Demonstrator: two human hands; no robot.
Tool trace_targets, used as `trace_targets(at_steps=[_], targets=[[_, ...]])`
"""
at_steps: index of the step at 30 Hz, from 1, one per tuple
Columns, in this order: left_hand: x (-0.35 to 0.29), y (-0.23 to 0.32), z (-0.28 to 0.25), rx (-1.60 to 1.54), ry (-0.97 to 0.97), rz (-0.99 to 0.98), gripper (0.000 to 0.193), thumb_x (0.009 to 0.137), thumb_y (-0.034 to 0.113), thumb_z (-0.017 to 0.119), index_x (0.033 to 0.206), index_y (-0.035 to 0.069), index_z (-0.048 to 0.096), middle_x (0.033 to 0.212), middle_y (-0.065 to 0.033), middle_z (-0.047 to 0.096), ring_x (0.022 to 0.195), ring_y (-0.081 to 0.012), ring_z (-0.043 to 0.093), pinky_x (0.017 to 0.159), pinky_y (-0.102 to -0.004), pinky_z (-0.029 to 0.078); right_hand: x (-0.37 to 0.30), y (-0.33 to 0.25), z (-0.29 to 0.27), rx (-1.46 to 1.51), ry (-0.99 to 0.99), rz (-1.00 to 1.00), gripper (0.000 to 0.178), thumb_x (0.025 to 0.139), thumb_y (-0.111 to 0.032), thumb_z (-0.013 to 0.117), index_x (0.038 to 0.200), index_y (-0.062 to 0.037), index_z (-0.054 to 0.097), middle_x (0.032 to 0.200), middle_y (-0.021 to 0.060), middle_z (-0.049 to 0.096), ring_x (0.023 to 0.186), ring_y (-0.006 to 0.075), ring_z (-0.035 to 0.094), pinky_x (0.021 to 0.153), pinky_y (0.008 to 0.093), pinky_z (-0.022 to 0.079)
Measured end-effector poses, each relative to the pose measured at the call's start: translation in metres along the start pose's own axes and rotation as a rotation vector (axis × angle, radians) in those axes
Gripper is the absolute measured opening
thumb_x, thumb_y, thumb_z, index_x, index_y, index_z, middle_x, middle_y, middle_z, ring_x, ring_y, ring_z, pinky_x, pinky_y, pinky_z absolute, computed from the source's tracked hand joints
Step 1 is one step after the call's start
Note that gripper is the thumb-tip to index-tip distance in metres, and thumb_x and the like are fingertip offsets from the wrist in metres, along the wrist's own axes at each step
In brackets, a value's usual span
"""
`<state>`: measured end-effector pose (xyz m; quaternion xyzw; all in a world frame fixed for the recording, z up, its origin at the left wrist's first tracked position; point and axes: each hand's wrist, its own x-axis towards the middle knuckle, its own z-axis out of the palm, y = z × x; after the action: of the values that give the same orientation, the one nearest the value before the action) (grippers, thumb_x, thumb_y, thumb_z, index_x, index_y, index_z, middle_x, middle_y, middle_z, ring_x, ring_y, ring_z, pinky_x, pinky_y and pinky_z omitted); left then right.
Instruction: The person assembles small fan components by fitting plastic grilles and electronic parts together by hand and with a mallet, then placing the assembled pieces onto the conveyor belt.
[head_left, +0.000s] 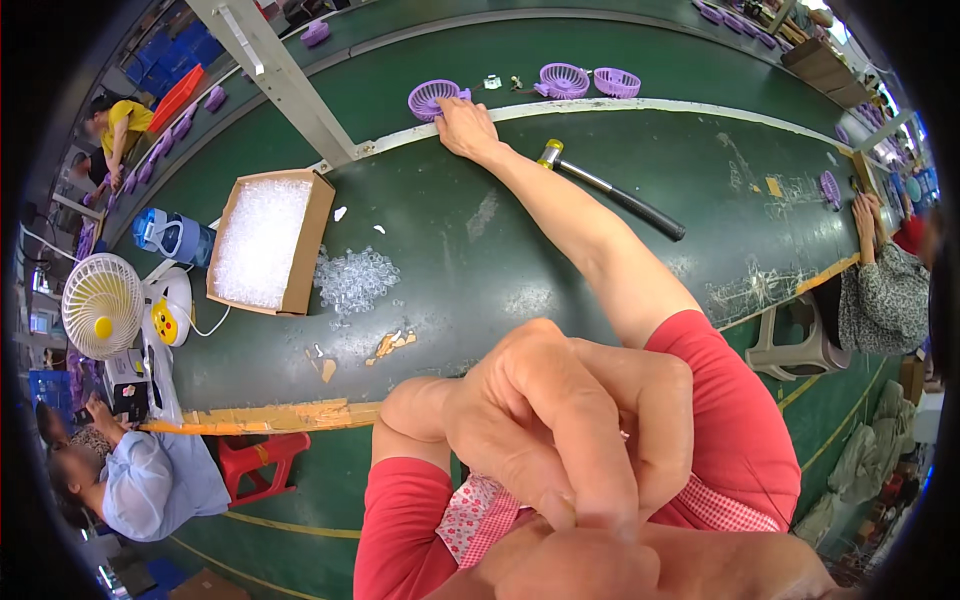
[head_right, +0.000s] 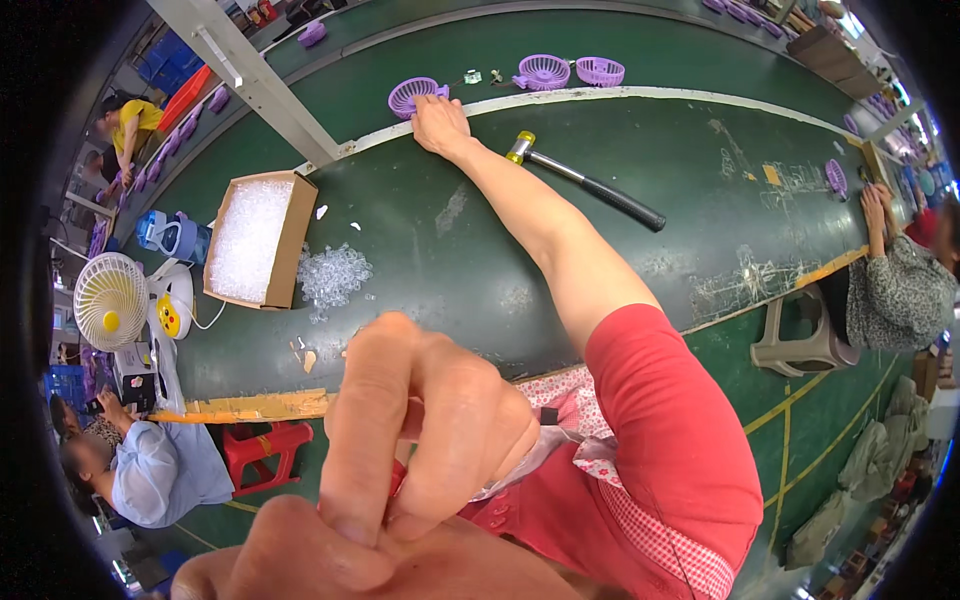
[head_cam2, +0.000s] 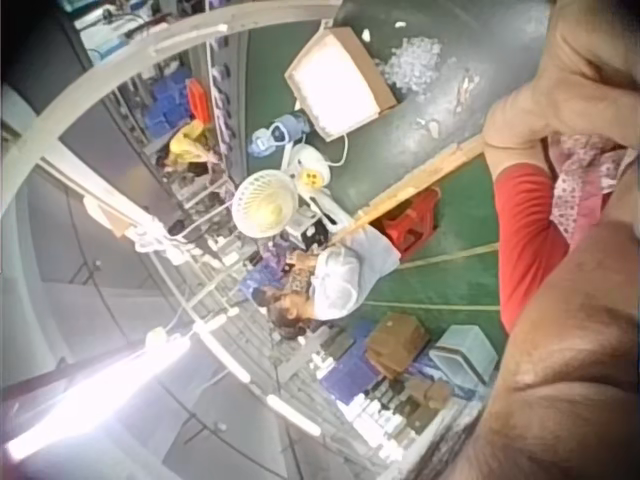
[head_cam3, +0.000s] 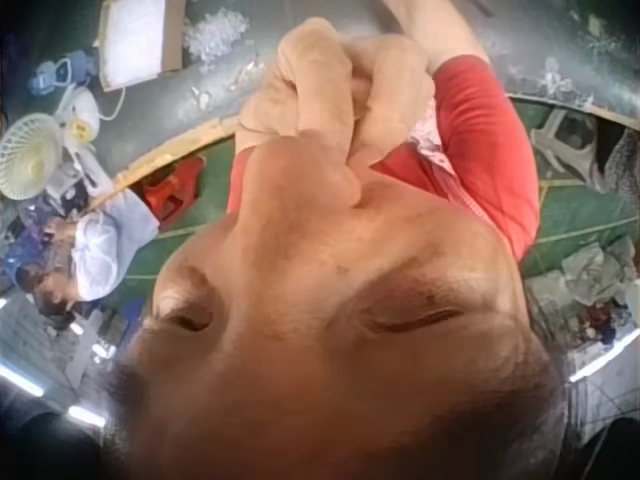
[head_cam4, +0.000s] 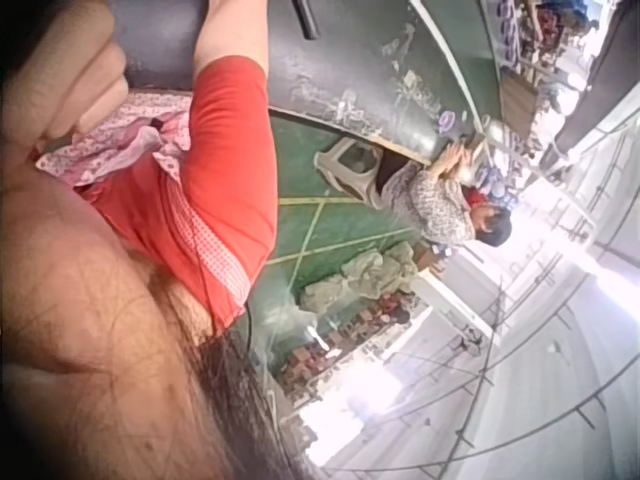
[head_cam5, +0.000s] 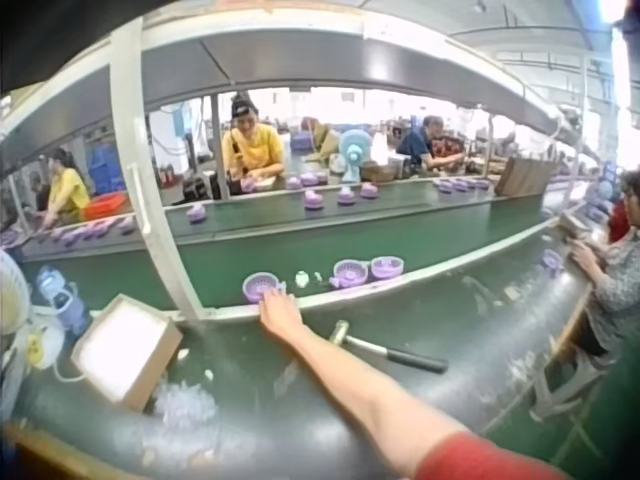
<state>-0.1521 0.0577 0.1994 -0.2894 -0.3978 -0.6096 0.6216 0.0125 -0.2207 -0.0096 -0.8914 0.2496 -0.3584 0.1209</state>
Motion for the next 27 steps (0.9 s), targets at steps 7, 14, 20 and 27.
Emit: trace_targets(at_steps=[7, 14, 20, 27], targets=[[-0.001, 0.005, 0.005, 0.008, -0.057, 0.03, 0.013, 0.088, 0.005, 0.063, 0.094, -0.006, 0.067, 0.1, -0.0175, 0.054, 0.073, -0.0191, 0.052, 0.063, -0.0298, 0.044, -0.014, 0.003, -0.008, 0.146, 0.089, -0.001, 0.023, 0.086, -0.006, 0.057, 0.107, -0.0059, 0.066, 0.107, 0.015, 0.062, 0.104, 0.0334, 0.06, 0.088, 0.0468, 0.044], [-0.006, 0.002, 0.021, 0.112, 0.033, 0.069, 0.013, 0.088, 0.007, 0.055, 0.089, -0.003, 0.062, 0.099, -0.0152, 0.055, 0.077, -0.0197, 0.051, 0.068, -0.0309, 0.042, -0.056, -0.007, -0.044, 0.394, 0.145, -0.108, 0.017, 0.085, 0.003, 0.057, 0.101, -0.0002, 0.06, 0.103, 0.0157, 0.056, 0.102, 0.0363, 0.055, 0.088, 0.0433, 0.045], [-0.006, 0.002, 0.019, 0.06, 0.063, -0.04, 0.013, 0.086, 0.008, 0.049, 0.088, -0.001, 0.058, 0.095, -0.0142, 0.055, 0.079, -0.019, 0.052, 0.069, -0.0315, 0.042, -0.109, -0.022, -0.096, 0.409, 0.058, -0.141, 0.016, 0.087, 0.004, 0.061, 0.102, -0.0012, 0.061, 0.106, 0.0139, 0.057, 0.103, 0.0315, 0.054, 0.092, 0.0393, 0.044], [-0.005, -0.001, -0.009, 0.378, 0.139, -0.133, 0.024, 0.077, -0.005, 0.078, 0.082, 0.006, 0.057, 0.082, -0.0119, 0.063, 0.062, -0.017, 0.059, 0.053, -0.0275, 0.045, -0.151, -0.03, -0.14, 0.238, 0.018, -0.254, 0.022, 0.083, 0.0, 0.068, 0.105, -0.0055, 0.065, 0.101, 0.0081, 0.06, 0.094, 0.0276, 0.055, 0.085, 0.0382, 0.041]])
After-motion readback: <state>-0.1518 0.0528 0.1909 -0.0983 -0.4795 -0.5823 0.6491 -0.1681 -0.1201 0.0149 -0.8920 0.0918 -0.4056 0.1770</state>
